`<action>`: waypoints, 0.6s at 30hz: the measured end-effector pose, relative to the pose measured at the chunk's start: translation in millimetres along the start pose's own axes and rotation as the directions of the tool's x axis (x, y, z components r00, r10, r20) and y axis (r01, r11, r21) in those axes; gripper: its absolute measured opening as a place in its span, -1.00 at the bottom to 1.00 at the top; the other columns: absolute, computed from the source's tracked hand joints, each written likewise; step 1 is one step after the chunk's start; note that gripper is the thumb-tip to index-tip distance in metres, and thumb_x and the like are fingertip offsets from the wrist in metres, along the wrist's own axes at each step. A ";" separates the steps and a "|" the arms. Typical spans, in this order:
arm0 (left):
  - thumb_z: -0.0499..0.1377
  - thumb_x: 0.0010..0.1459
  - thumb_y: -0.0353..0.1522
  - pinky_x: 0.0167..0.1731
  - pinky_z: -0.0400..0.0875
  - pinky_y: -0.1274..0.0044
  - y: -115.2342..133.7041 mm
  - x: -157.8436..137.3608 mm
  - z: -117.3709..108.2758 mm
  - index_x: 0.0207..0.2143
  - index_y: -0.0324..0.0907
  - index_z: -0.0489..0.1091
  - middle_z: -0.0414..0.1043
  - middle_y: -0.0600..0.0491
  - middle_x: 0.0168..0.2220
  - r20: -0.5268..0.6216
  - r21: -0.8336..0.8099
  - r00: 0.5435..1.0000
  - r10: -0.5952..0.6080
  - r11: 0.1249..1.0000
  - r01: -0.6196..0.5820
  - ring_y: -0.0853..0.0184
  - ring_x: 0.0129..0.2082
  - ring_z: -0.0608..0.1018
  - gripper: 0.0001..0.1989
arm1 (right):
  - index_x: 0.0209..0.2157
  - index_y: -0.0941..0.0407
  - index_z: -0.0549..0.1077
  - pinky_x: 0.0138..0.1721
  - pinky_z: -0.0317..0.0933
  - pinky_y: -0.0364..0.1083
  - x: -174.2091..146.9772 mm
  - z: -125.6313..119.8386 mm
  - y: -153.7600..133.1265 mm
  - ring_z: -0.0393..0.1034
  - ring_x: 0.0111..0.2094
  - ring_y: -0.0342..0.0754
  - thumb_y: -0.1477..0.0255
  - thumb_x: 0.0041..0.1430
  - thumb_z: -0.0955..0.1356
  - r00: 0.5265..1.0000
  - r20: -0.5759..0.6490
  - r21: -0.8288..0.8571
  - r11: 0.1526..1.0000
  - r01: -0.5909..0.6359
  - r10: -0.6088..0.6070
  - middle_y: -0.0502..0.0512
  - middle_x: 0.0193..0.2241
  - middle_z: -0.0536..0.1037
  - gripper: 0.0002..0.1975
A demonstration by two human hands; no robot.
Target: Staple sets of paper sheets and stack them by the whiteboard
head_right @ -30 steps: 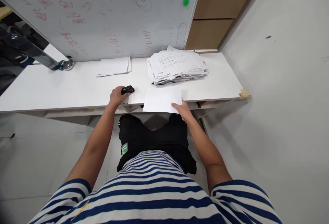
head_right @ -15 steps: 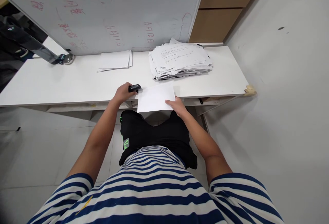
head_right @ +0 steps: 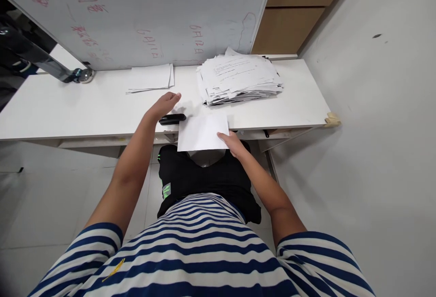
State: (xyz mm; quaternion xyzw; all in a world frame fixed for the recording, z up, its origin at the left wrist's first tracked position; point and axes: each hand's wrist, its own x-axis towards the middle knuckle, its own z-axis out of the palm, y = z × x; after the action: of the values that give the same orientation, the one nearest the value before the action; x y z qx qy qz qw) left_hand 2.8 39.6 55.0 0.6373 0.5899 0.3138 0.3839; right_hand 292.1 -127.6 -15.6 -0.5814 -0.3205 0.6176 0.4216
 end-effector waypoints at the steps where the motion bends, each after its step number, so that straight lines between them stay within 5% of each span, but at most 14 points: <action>1: 0.34 0.05 0.03 0.19 0.19 0.06 2.5 2.3 11.7 -0.34 -0.13 0.48 0.54 -0.17 -0.21 -0.078 0.042 0.996 -0.037 0.998 0.040 -0.10 0.06 0.48 -0.58 | -0.21 0.12 0.57 -0.19 0.53 0.08 -0.9 0.3 1.6 0.60 -0.26 0.12 0.23 0.03 0.51 1.000 0.006 0.001 1.000 -0.019 0.019 0.16 -0.25 0.69 -0.67; 5: 0.20 0.18 0.07 0.28 -0.15 -0.14 -1.4 5.3 51.6 -0.14 -0.17 0.42 0.41 -0.36 0.12 -0.220 0.194 0.971 -0.095 0.971 0.139 -0.27 0.35 0.18 -0.50 | -0.26 0.11 0.58 -0.06 0.49 0.07 -3.4 -0.4 8.0 0.60 -0.23 0.10 0.27 -0.03 0.52 0.999 0.023 0.012 0.999 -0.038 0.037 0.12 -0.27 0.70 -0.71; 10: 0.16 0.21 0.09 0.34 -0.19 -0.08 -15.0 -0.6 69.8 0.10 -0.18 0.35 0.23 -0.35 0.30 -0.286 0.211 0.957 0.041 0.977 0.021 -0.20 0.49 -0.18 -0.38 | -0.26 0.13 0.59 -0.01 0.44 0.08 -5.8 -2.9 12.5 0.61 -0.17 0.11 0.24 -0.05 0.52 0.999 0.020 0.001 0.999 -0.047 0.047 0.14 -0.24 0.70 -0.67; 18: 0.26 0.18 -0.01 0.37 -0.18 -0.03 -8.9 -7.4 75.5 0.09 -0.19 0.40 0.27 -0.30 0.29 -0.310 0.288 0.945 0.107 0.958 -0.014 -0.18 0.49 -0.13 -0.43 | -0.25 0.15 0.61 -0.05 0.44 0.06 -5.2 1.1 17.6 0.60 -0.13 0.16 0.22 -0.06 0.50 0.999 -0.016 0.005 0.999 -0.036 0.036 0.16 -0.24 0.71 -0.64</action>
State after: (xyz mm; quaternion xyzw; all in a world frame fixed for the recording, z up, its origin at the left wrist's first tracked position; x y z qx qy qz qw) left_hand 61.8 23.3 9.4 0.6434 0.6633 0.3382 0.1778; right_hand 288.3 -140.0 -28.8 -0.5912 -0.3052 0.6210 0.4144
